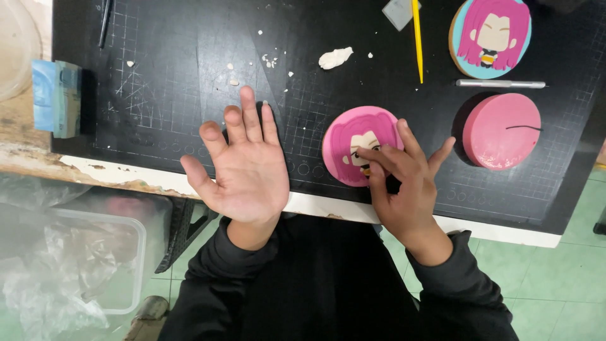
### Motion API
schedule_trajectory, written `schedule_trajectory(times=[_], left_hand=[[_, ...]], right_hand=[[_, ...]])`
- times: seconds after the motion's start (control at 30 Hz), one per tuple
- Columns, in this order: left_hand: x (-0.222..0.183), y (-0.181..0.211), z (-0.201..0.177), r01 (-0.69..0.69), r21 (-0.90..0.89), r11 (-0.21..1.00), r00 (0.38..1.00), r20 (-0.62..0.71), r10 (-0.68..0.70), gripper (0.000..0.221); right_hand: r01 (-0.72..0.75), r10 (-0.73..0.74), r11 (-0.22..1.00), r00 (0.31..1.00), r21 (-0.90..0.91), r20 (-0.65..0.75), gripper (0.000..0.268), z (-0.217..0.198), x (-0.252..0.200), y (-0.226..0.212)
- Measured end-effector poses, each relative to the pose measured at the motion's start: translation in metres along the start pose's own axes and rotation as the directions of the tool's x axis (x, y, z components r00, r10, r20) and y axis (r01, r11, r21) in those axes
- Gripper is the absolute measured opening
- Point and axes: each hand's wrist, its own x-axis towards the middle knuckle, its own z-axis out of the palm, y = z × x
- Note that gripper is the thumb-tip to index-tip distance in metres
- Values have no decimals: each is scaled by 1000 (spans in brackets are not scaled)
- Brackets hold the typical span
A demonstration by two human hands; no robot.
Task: Decorating a circular fondant base with a character face by applying small fondant pieces and painting fine details.
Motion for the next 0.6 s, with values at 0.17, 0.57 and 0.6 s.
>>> schedule_trajectory(times=[0.17,0.57,0.6], left_hand=[[1,1,2,0,20,1000,1000,-1,0,52],[0,2,0,0,43,999,1000,5,0,53],[0,2,0,1,55,998,1000,0,-1,52]], right_hand=[[-12,12,1000,1000,-2,5,14,-2,1,-1],[65,-66,998,998,-22,-24,19,0,-2,5],[111,-112,993,993,-28,-29,25,-1,-1,3]])
